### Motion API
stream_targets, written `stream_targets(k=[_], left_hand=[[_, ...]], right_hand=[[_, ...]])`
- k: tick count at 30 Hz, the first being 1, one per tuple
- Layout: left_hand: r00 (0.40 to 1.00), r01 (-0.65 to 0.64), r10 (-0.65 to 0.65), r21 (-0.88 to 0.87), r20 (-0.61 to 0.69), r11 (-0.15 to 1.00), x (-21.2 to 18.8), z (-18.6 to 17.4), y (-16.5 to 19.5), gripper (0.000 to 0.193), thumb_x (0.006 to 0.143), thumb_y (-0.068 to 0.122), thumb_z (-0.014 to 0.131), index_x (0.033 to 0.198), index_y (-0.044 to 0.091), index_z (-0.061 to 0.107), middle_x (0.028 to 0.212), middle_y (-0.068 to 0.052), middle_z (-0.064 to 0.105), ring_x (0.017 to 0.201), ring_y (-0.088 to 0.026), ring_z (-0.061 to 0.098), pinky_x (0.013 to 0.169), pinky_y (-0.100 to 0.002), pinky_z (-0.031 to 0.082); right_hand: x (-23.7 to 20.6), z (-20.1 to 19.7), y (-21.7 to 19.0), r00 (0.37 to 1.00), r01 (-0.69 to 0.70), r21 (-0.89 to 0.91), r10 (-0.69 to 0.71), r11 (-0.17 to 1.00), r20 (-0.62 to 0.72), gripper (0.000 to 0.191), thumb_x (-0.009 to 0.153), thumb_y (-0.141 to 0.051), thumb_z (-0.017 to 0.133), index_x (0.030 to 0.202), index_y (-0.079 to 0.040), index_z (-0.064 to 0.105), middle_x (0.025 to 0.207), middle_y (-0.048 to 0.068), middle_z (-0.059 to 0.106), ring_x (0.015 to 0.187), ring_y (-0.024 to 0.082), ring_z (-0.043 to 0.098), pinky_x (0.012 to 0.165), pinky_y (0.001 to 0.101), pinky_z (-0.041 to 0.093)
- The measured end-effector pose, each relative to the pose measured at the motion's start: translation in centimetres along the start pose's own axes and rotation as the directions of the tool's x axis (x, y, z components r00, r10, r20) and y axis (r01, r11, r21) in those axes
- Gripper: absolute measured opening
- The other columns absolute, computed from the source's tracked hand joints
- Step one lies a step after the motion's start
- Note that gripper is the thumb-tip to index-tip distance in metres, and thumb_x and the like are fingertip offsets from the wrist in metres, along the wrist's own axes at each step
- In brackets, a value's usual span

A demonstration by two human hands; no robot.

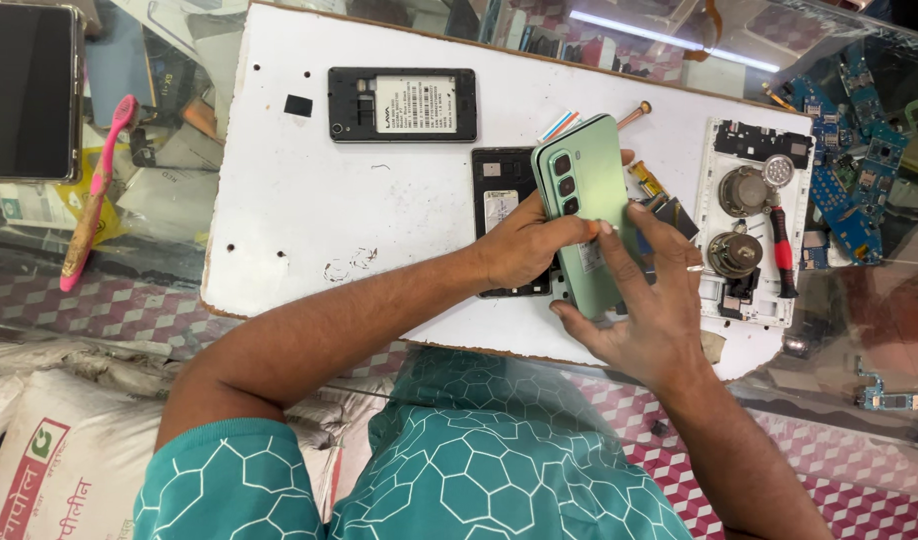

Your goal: The person works at a repair counter on a disassembled smartphone, fitting the back cover onto the phone body and pressing it into place. They then pick up a tube of adhesive and apply it along the edge of the back cover while holding the phone.

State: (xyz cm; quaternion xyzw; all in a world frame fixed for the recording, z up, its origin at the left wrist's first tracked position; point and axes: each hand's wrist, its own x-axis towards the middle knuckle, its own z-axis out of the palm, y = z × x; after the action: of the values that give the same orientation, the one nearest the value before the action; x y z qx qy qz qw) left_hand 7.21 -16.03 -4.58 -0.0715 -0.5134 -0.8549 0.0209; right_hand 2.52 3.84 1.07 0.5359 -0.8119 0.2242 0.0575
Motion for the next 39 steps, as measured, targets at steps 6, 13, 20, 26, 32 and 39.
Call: stream_targets(k=[6, 13, 20, 26, 32, 39], left_hand=[[0.999, 0.039, -0.038, -0.040, 0.020, 0.998, 0.0, -0.1, 0.2, 0.075, 0.095, 0.009, 0.049, 0.165, 0.012, 0.023, 0.165, -0.007, 0.035, 0.141, -0.022, 0.048, 0.121, -0.047, 0.047], [0.990, -0.045, 0.048, -0.025, 0.131, 0.999, -0.1, -0.3, 0.8, 0.080, 0.090, 0.009, 0.048, 0.167, 0.007, 0.026, 0.171, -0.009, 0.032, 0.156, -0.027, 0.040, 0.134, -0.050, 0.038], [0.975, -0.168, 0.184, -0.131, 0.123, 0.977, -0.1, -0.4, 1.3, 0.084, 0.090, 0.011, 0.056, 0.168, 0.011, 0.025, 0.170, -0.008, 0.028, 0.154, -0.025, 0.039, 0.132, -0.047, 0.039], [0.989, -0.140, 0.141, 0.020, -0.041, 0.990, 0.2, -1.3, 1.3, 0.054, 0.104, 0.023, 0.061, 0.150, 0.000, 0.047, 0.141, -0.018, 0.058, 0.133, -0.028, 0.062, 0.118, -0.049, 0.054], [0.988, -0.017, 0.021, 0.026, -0.153, 1.000, 1.3, -3.1, 1.9, 0.055, 0.109, 0.040, 0.047, 0.147, 0.000, 0.049, 0.110, -0.012, 0.069, 0.100, -0.020, 0.076, 0.084, -0.035, 0.066], [0.986, 0.024, -0.021, 0.015, -0.164, 1.000, 1.4, -2.4, 1.3, 0.050, 0.111, 0.036, 0.045, 0.142, -0.002, 0.051, 0.111, -0.012, 0.070, 0.105, -0.021, 0.077, 0.089, -0.036, 0.065]], right_hand=[[0.3, -0.3, -0.3, 1.000, 0.009, 0.025, -0.009, 1.000, -0.001, 0.096, 0.068, -0.040, 0.094, 0.152, -0.016, 0.053, 0.154, 0.023, 0.041, 0.140, 0.040, 0.043, 0.106, 0.0498, 0.043], [0.0, -0.6, -0.3, 0.991, -0.016, 0.148, 0.035, 0.989, -0.126, 0.081, 0.072, -0.035, 0.088, 0.144, -0.015, 0.057, 0.150, 0.019, 0.041, 0.138, 0.033, 0.046, 0.107, 0.0469, 0.049], [-0.7, 0.5, 2.4, 0.899, -0.324, 0.815, 0.424, 0.480, 0.108, 0.032, 0.107, -0.019, 0.064, 0.128, 0.005, 0.059, 0.113, 0.015, 0.068, 0.096, 0.016, 0.066, 0.083, 0.0273, 0.054], [-1.8, 1.2, 4.7, 0.875, -0.336, 0.920, 0.427, 0.201, 0.227, 0.028, 0.107, -0.021, 0.065, 0.118, 0.004, 0.065, 0.089, 0.011, 0.072, 0.069, 0.013, 0.065, 0.059, 0.0256, 0.050], [-1.7, 1.0, 8.0, 0.834, -0.209, 0.953, 0.550, 0.222, 0.054, 0.027, 0.110, -0.019, 0.067, 0.123, 0.005, 0.065, 0.099, 0.009, 0.072, 0.080, 0.011, 0.065, 0.069, 0.0239, 0.051], [-1.0, 0.4, 8.6, 0.837, -0.179, 0.938, 0.547, 0.298, -0.014, 0.033, 0.117, -0.018, 0.070, 0.134, 0.008, 0.060, 0.112, 0.012, 0.071, 0.096, 0.012, 0.068, 0.089, 0.0231, 0.055]])
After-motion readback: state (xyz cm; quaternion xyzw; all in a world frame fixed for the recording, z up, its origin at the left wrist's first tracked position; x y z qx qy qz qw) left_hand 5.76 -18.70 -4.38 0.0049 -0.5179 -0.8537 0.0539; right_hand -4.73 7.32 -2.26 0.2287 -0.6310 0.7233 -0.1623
